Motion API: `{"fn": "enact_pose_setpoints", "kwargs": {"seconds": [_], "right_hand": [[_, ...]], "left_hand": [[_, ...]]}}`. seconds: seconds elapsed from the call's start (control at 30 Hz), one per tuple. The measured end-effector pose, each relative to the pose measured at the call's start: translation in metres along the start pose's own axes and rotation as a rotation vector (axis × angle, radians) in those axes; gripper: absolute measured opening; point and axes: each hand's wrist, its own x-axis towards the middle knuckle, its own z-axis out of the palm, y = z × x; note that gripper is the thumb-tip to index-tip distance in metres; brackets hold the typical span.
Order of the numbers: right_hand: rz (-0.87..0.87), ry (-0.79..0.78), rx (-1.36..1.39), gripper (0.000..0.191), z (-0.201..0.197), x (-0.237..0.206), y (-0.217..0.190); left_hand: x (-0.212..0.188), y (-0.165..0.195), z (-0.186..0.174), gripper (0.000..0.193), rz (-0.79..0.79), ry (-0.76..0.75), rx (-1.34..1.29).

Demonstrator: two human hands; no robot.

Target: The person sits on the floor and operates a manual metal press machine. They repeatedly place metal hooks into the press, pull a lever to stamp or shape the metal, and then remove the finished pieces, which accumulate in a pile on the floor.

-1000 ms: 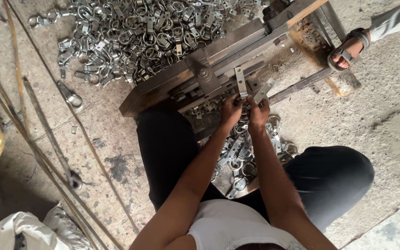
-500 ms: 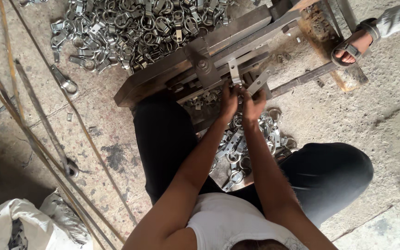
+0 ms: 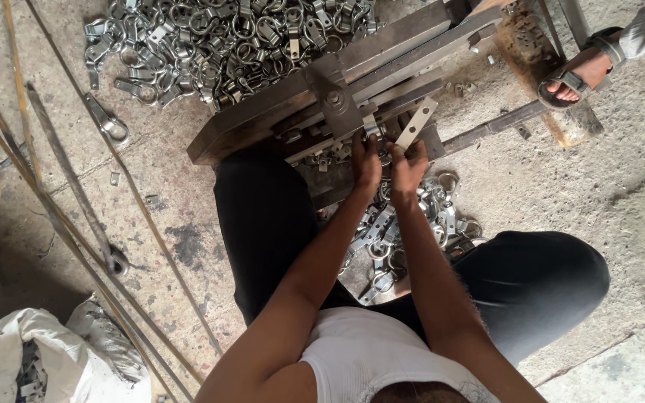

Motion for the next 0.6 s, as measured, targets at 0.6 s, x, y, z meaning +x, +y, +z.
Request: {"fn": "enact_pose_setpoints", "kwargs": {"seconds": [0.6], "right_hand": [[0.229, 0.188, 0.194, 0.026, -0.072, 0.047, -0.011]], "left_hand": [[0.000, 0.014, 0.000, 0.047, 0.018, -0.012, -0.089]]}}
